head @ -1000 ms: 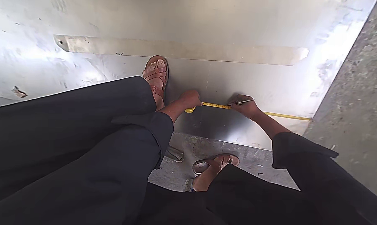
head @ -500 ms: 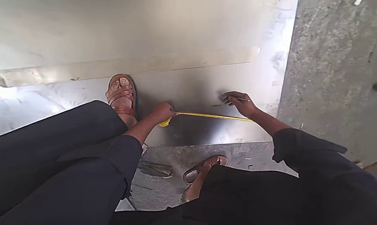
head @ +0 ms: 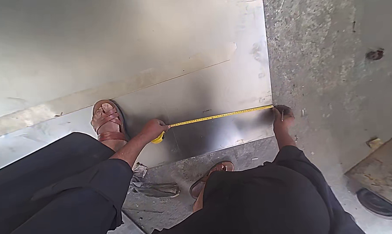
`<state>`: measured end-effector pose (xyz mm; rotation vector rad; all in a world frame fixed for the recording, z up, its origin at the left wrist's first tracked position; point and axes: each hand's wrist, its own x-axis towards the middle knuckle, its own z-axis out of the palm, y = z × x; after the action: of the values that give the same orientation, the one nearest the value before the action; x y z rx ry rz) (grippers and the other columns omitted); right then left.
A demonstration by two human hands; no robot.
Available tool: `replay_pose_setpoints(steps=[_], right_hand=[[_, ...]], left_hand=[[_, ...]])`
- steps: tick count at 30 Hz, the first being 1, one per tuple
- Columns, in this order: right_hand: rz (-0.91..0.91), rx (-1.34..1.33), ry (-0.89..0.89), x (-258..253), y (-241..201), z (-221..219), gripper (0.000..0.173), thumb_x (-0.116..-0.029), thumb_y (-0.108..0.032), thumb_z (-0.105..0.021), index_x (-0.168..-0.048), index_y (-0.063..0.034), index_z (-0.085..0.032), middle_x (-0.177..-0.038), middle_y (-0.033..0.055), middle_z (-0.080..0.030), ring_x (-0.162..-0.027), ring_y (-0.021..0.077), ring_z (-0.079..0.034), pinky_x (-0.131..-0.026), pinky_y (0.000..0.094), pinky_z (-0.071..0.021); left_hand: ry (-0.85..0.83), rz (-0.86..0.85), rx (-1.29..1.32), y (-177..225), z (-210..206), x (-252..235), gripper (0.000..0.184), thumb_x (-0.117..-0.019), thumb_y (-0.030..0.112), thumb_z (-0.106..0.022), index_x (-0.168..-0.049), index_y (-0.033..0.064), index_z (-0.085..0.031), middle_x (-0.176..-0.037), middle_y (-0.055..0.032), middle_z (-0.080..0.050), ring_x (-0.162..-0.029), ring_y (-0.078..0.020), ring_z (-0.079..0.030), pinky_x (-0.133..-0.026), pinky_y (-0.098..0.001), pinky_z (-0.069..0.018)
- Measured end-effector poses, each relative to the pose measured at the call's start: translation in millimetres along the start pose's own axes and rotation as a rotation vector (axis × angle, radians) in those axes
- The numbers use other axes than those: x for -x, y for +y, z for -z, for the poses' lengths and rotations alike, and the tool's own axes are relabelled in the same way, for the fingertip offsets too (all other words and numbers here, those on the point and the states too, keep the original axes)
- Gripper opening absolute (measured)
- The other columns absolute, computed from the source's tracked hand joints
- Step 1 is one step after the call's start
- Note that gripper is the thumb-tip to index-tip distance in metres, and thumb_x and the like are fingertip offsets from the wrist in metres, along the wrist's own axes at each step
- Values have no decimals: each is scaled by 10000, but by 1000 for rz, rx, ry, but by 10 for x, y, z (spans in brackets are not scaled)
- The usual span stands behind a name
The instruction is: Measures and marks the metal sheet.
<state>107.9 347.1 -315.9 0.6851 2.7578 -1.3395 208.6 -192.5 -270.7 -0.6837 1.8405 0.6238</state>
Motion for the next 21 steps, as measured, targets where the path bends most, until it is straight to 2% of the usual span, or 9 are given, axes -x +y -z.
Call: replay_pose_setpoints(steps=[3,5,9,12,14,17,19,21], right_hand=[[33,-78,20,-108,-62,-121,255,-881,-45,-777,-1104,29,-677,-989,91,-724,-878,92,-687,-849,293,-579],[47,-97,6,-183,-102,-188,255,-889,-39,-762,-1116,38,-674,-993,96,-719,-865,83,-678,-830,280,-577],[39,-34,-12,-304,-220,-283,273,-918,-137,-768,-1144,-4,-691,-990,77,-720,-844,88,-673,-807,291,-574],[-33,82,8,-378,-273,-332,282,-922,-230,-780,-1137,-58,-720,-999,74,-737,-869,123,-685,-828,358,-562],[-43,87,-3,-398,-284,-329,277,-934,-251,-769,-1126,-58,-719,-979,71,-721,-832,117,-666,-793,349,-557],[-52,8,3,-448,-283,-341,264,-912,-210,-794,-1098,-39,-719,-942,51,-711,-769,73,-643,-719,290,-554],[-54,-23,-12,-473,-288,-324,273,-907,-175,-795,-1114,-21,-707,-961,52,-705,-789,66,-639,-727,276,-555],[-87,-29,-59,-416,-312,-343,307,-901,-151,-793,-1156,-16,-685,-1016,53,-703,-849,69,-648,-782,278,-564]], left_hand=[[24,7,51,69,-5,17,330,-1034,334,-638,-1071,20,-732,-1031,-147,-725,-967,-274,-676,-934,-532,-504],[30,17,80,71,-29,17,323,-1034,327,-639,-1060,17,-729,-1014,-135,-727,-942,-254,-678,-922,-512,-513],[28,42,105,54,-32,-10,299,-1028,310,-650,-1061,24,-729,-1006,-124,-729,-922,-230,-685,-911,-486,-528],[30,58,89,64,-9,-12,286,-1022,306,-661,-1040,31,-735,-990,-127,-725,-918,-240,-678,-905,-497,-522],[33,58,79,46,-14,-18,288,-1015,307,-671,-1014,26,-738,-977,-144,-724,-920,-270,-677,-897,-524,-515],[44,19,46,2,-19,-56,307,-1014,325,-674,-960,30,-739,-932,-151,-720,-891,-297,-675,-856,-555,-515],[55,-26,51,-36,-40,-93,325,-1014,328,-675,-931,21,-743,-901,-176,-718,-875,-343,-679,-831,-603,-516],[42,-33,31,-108,-54,-50,337,-1013,341,-666,-948,21,-748,-912,-181,-720,-901,-355,-683,-853,-616,-513]])
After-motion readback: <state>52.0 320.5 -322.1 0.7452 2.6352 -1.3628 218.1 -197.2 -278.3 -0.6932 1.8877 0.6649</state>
